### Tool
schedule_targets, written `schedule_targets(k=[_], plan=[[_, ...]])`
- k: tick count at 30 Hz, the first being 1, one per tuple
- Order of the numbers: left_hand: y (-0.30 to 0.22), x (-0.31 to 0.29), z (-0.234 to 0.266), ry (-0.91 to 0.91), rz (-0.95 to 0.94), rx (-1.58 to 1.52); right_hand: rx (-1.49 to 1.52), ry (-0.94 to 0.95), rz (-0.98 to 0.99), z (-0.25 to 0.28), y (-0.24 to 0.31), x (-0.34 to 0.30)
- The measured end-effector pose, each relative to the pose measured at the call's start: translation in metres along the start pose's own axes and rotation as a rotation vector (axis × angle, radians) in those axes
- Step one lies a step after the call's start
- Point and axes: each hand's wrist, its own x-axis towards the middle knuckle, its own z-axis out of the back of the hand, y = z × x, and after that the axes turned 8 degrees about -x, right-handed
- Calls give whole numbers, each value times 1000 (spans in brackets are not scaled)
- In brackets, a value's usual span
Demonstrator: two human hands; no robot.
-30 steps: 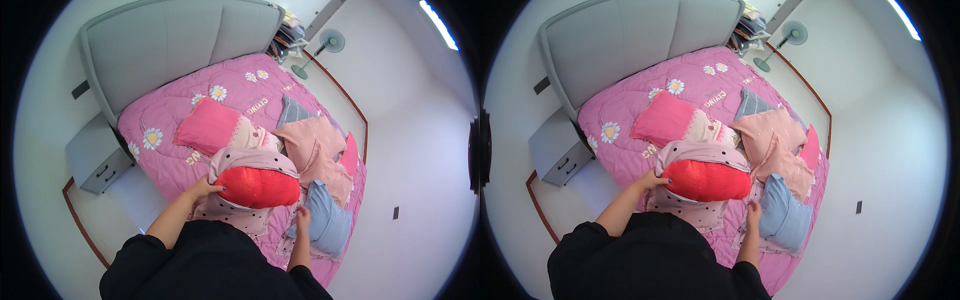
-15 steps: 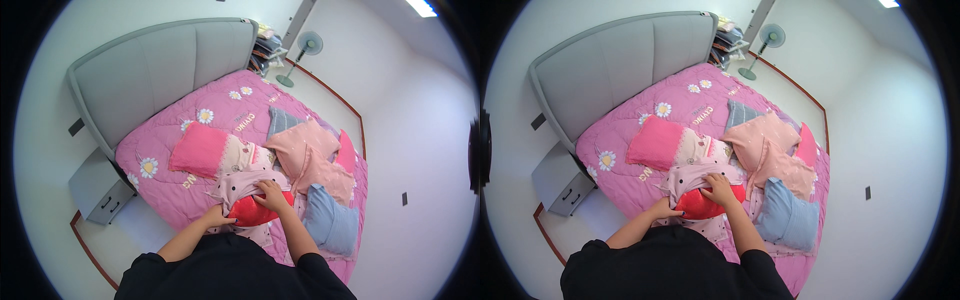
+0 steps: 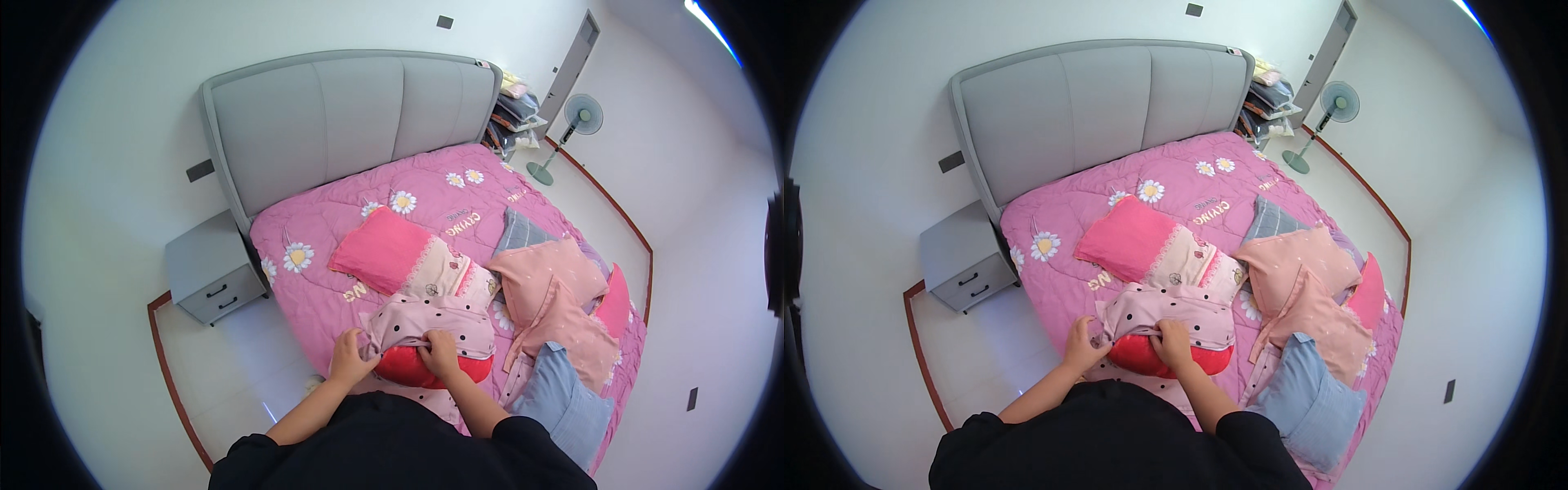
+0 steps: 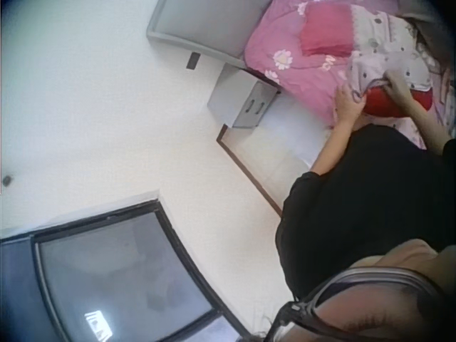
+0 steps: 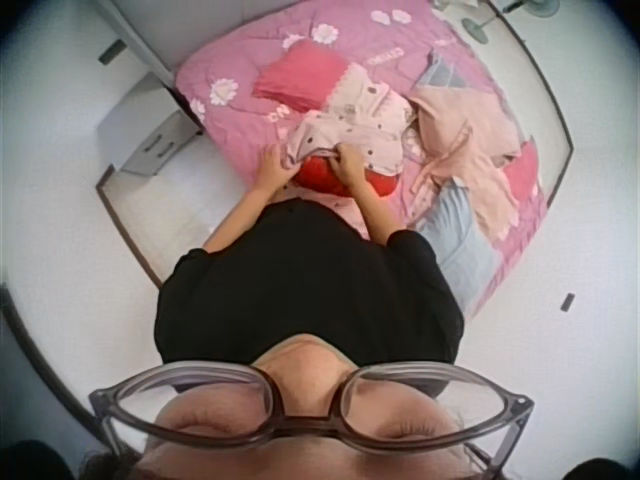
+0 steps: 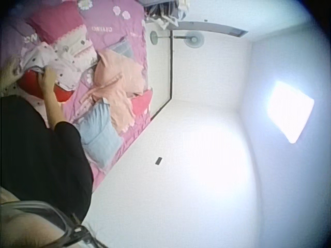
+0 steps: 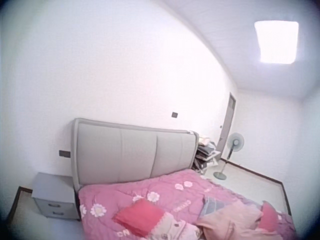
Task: The person puts a red pillow inside a pink polka-dot pillowcase by hand, smoothing the fabric over the pillow until it is fully covered.
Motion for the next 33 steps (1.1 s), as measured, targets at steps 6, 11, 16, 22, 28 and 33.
schedule_targets(k=[6,11,16,22,28,33], plan=[[-39,5,-23,242,-376,188,78,-42,3,0,20,-10],[-50,2,-50,278,-425,248,11,-31,-136,0,20,-23],[-48,-10,-64,280,-413,308,52,40,-137,1,17,-36],[-28,-3,-74,252,-420,302,-126,-66,-38,24,-4,-47],[1,8,-74,160,-407,356,-307,-159,-1,29,-64,-56],[1,18,-81,189,-347,365,-196,-140,-214,0,-76,-52]])
